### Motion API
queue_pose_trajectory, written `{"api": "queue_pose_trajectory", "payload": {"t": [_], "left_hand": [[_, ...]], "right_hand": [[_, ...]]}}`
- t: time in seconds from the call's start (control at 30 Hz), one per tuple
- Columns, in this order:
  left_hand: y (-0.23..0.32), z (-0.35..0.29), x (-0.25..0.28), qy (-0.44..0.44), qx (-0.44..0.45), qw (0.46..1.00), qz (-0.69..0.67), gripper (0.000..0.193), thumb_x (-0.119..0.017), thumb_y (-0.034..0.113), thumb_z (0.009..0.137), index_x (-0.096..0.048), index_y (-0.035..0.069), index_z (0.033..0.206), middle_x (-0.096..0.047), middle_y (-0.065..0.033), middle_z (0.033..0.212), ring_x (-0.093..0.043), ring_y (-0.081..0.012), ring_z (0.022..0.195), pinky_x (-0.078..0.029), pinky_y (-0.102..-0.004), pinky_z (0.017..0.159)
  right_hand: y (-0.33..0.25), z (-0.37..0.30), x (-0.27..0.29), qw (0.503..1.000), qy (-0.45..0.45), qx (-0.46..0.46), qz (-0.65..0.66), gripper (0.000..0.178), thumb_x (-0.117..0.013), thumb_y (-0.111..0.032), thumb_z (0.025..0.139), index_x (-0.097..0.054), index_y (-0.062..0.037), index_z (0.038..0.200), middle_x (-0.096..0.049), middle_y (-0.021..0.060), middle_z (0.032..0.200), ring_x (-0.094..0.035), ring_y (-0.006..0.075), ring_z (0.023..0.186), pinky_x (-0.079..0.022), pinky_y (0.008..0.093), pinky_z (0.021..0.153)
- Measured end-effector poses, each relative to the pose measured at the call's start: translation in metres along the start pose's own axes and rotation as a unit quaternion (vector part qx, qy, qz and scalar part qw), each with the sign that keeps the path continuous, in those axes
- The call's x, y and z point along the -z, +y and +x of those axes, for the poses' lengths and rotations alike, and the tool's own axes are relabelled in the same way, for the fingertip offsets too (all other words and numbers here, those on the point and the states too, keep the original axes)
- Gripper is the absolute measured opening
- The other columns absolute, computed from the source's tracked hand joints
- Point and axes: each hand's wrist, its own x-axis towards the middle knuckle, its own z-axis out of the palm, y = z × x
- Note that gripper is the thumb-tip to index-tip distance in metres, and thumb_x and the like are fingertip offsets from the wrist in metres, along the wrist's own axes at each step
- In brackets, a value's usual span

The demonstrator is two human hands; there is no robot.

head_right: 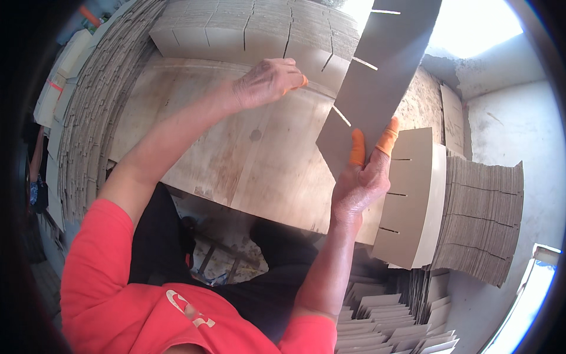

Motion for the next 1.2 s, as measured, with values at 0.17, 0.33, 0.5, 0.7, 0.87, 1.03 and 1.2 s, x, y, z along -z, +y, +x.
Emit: {"api": "queue_pose_trajectory", "payload": {"t": [0.17, 0.33, 0.5, 0.7, 0.87, 1.03, 1.2], "left_hand": [[0.029, -0.001, 0.005, 0.018, -0.053, 0.998, -0.025, 0.019, -0.059, -0.001, 0.069, -0.064, 0.003, 0.087, -0.060, -0.0051, 0.073, -0.055, -0.0215, 0.073, -0.049, -0.0329, 0.062], [0.057, 0.001, 0.018, 0.014, -0.045, 0.997, -0.060, 0.016, -0.059, 0.001, 0.071, -0.063, 0.001, 0.086, -0.059, -0.0067, 0.072, -0.056, -0.0227, 0.072, -0.049, -0.0335, 0.062], [0.082, -0.003, 0.032, -0.012, -0.016, 0.992, -0.128, 0.016, -0.067, 0.010, 0.074, -0.063, 0.002, 0.087, -0.061, -0.0068, 0.074, -0.058, -0.0232, 0.074, -0.048, -0.0340, 0.063], [0.037, 0.031, 0.054, -0.037, 0.207, 0.967, -0.141, 0.045, -0.082, 0.029, 0.066, -0.060, 0.003, 0.095, -0.063, -0.0091, 0.090, -0.058, -0.0267, 0.085, -0.048, -0.0377, 0.072], [-0.059, 0.037, 0.001, -0.035, 0.130, 0.966, 0.221, 0.038, -0.078, 0.021, 0.071, -0.054, 0.004, 0.096, -0.058, -0.0100, 0.091, -0.052, -0.0242, 0.097, -0.045, -0.0370, 0.076], [-0.076, 0.039, -0.024, -0.001, 0.075, 0.968, 0.240, 0.022, -0.070, 0.012, 0.074, -0.053, 0.006, 0.087, -0.057, -0.0077, 0.085, -0.053, -0.0231, 0.089, -0.045, -0.0360, 0.077], [-0.070, 0.032, -0.014, 0.029, 0.039, 0.986, 0.161, 0.010, -0.062, 0.008, 0.076, -0.054, 0.009, 0.082, -0.057, -0.0040, 0.080, -0.055, -0.0216, 0.085, -0.046, -0.0352, 0.073]], "right_hand": [[0.003, -0.003, 0.000, 1.000, -0.026, 0.015, 0.003, 0.065, -0.054, 0.014, 0.087, -0.031, -0.0053, 0.145, -0.061, 0.0101, 0.120, -0.059, 0.0113, 0.100, -0.050, 0.0252, 0.088], [0.001, -0.003, -0.007, 0.989, -0.113, 0.027, -0.095, 0.071, -0.056, 0.006, 0.088, -0.023, -0.0101, 0.149, -0.060, 0.0177, 0.116, -0.065, 0.0227, 0.092, -0.053, 0.0318, 0.077], [0.029, -0.013, -0.019, 0.980, -0.135, 0.037, -0.142, 0.079, -0.055, 0.002, 0.087, -0.013, -0.0160, 0.151, -0.059, 0.0191, 0.109, -0.063, 0.0307, 0.075, -0.050, 0.0386, 0.064], [0.020, -0.017, -0.009, 0.983, -0.111, -0.042, -0.138, 0.073, -0.053, 0.002, 0.089, -0.015, -0.0124, 0.150, -0.058, 0.0160, 0.115, -0.062, 0.0307, 0.092, -0.052, 0.0355, 0.075], [0.020, -0.020, -0.023, 0.993, -0.077, -0.079, 0.052, 0.059, -0.050, -0.002, 0.093, -0.026, -0.0065, 0.147, -0.054, 0.0111, 0.128, -0.056, 0.0182, 0.106, -0.048, 0.0292, 0.087], [0.018, -0.021, -0.020, 0.992, -0.082, -0.057, 0.083, 0.058, -0.048, 0.005, 0.089, -0.030, 0.0012, 0.144, -0.048, 0.0158, 0.138, -0.055, 0.0207, 0.116, -0.043, 0.0287, 0.096], [0.010, -0.020, -0.019, 0.988, -0.073, -0.065, 0.122, 0.056, -0.046, 0.008, 0.088, -0.030, 0.0061, 0.142, -0.039, 0.0159, 0.146, -0.052, 0.0203, 0.120, -0.040, 0.0295, 0.100]]}}
